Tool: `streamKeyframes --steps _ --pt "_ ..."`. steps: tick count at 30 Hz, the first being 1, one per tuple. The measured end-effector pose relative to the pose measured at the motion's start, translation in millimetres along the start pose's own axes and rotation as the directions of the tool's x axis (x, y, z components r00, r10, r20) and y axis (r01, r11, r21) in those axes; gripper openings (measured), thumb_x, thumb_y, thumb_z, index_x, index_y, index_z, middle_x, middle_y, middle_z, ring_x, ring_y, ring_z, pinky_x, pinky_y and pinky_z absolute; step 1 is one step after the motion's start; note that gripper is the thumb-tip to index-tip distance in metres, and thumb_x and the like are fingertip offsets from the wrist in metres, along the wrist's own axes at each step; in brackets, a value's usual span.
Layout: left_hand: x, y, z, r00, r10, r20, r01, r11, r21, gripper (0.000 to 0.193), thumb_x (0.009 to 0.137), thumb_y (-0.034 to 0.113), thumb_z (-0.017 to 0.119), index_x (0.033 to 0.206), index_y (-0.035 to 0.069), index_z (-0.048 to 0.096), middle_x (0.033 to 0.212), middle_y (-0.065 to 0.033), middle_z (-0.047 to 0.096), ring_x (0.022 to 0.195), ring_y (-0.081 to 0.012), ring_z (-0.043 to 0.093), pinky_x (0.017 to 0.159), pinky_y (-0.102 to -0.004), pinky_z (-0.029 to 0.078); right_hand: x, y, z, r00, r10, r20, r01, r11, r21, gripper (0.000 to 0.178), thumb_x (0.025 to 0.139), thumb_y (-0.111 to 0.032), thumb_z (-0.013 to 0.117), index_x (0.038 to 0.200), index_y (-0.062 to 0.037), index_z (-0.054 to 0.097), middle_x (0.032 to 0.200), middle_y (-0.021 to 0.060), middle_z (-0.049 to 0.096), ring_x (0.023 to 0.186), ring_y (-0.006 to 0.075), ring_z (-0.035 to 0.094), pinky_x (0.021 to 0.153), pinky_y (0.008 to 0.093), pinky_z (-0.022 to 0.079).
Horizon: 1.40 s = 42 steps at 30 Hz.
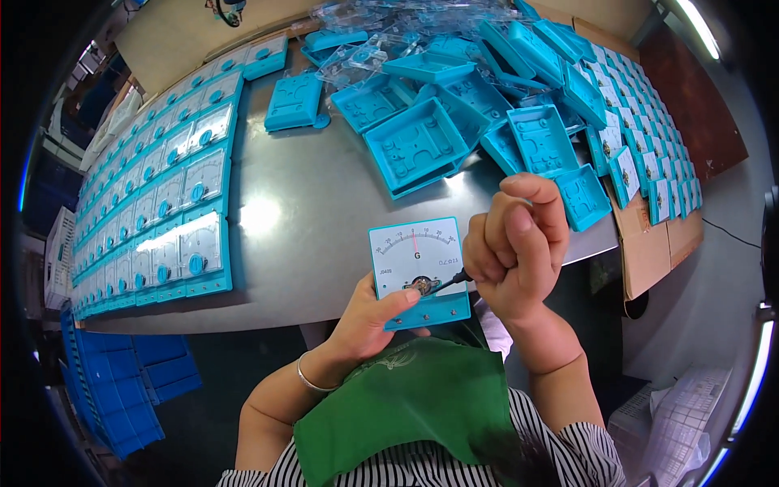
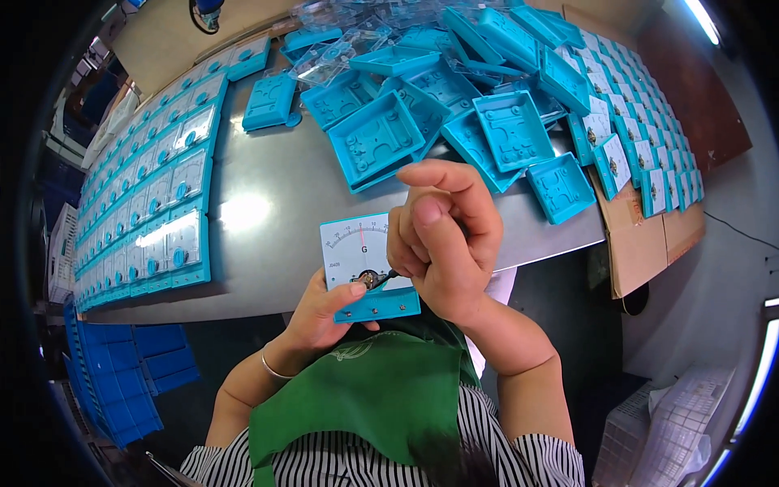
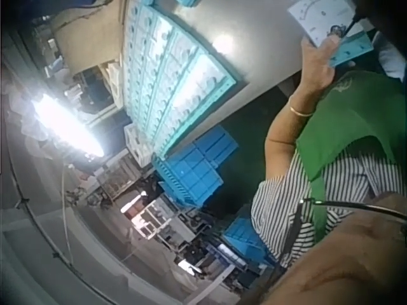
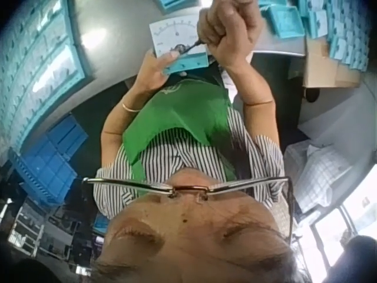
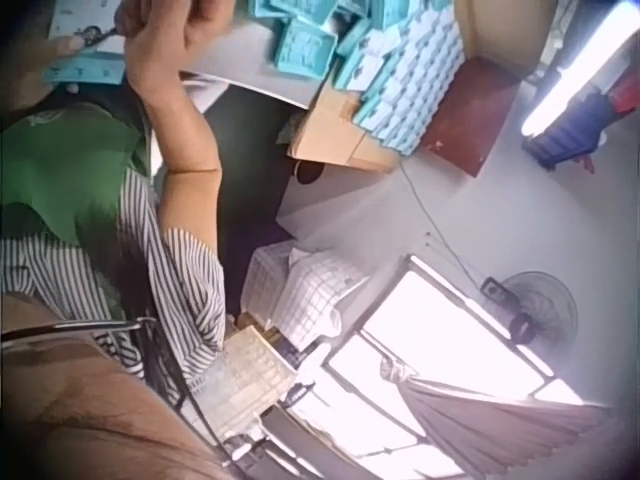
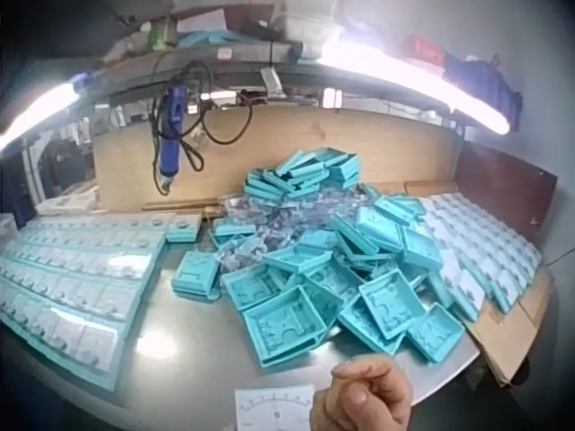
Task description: Assembling and inspecting analog meters at a workbench.
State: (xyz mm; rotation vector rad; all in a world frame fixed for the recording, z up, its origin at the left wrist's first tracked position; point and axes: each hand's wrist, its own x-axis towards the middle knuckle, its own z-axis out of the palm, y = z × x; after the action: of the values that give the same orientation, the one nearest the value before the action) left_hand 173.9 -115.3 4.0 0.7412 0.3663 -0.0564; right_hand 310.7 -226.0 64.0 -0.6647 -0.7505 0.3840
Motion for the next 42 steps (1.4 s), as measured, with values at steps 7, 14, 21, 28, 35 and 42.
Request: streamKeyframes --steps 7,14,21,28,35,42 --pt "-5 2 -6 1.000 -0.007 0.011 0.008 1.000 -0.020 0.055 0.082 0.017 0.068 0.127 0.001 0.042 0.116 -0.0127 0.057 0.091 -0.0218 0.064 0.062 -0.0350 0.059 -4 0 2 0.995 0.040 0.088 -0.044 0.998 0.050 0.018 0.096 -0.012 0.045 0.106 0.0026 0.050 0.054 -0.0019 0.034 0.041 0.0037 0.027 0.037 0.0221 0.028" --pt "-5 -2 -5 0.998 -0.034 0.044 0.034 0.999 0.004 0.052 0.083 0.016 0.067 0.126 0.001 0.043 0.113 -0.0116 0.058 0.091 -0.0207 0.063 0.061 -0.0330 0.058 -8 -4 -1 0.983 0.063 0.173 -0.083 0.991 0.107 0.020 0.096 -0.015 0.047 0.096 0.0038 0.054 0.052 -0.0014 0.039 0.041 0.0047 0.030 0.039 0.0220 0.029" --pt "1 4 1 0.985 -0.135 0.104 0.123 0.986 0.115 0.044 0.085 0.015 0.066 0.122 0.000 0.049 0.105 -0.0094 0.061 0.085 -0.0180 0.064 0.062 -0.0308 0.057 4 -3 -23 0.927 0.286 0.242 -0.357 0.869 0.341 0.021 0.093 -0.017 0.047 0.093 0.0028 0.055 0.051 -0.0018 0.034 0.039 0.0057 0.031 0.033 0.0220 0.025" --pt "0 -2 1 0.991 -0.076 0.107 0.035 0.937 0.347 0.039 0.085 0.016 0.067 0.119 0.001 0.053 0.101 -0.0075 0.063 0.084 -0.0152 0.064 0.061 -0.0292 0.056 7 12 -39 0.826 0.563 0.015 -0.514 0.743 0.430 0.020 0.094 -0.018 0.044 0.101 -0.0029 0.056 0.055 -0.0038 0.031 0.038 0.0060 0.028 0.032 0.0221 0.025" --pt "-7 5 -5 1.000 0.001 -0.002 -0.001 0.971 0.239 0.043 0.085 0.018 0.069 0.121 0.002 0.052 0.104 -0.0082 0.063 0.085 -0.0156 0.064 0.061 -0.0286 0.056 5 -18 -61 0.950 0.312 0.031 -0.219 0.731 -0.646 0.029 0.084 -0.013 0.065 0.110 -0.0025 0.060 0.085 0.0038 0.059 0.048 0.0053 0.041 0.042 0.0196 0.033" --pt "-10 2 -13 1.000 0.027 -0.001 -0.026 0.974 0.225 0.046 0.084 0.017 0.069 0.123 0.002 0.050 0.107 -0.0096 0.063 0.086 -0.0169 0.064 0.060 -0.0292 0.056 -7 1 -46 0.700 0.714 0.012 -0.427 0.431 -0.795 0.051 0.074 -0.014 0.079 0.118 0.0024 0.057 0.083 0.0031 0.061 0.073 0.0053 0.050 0.063 0.0229 0.044"
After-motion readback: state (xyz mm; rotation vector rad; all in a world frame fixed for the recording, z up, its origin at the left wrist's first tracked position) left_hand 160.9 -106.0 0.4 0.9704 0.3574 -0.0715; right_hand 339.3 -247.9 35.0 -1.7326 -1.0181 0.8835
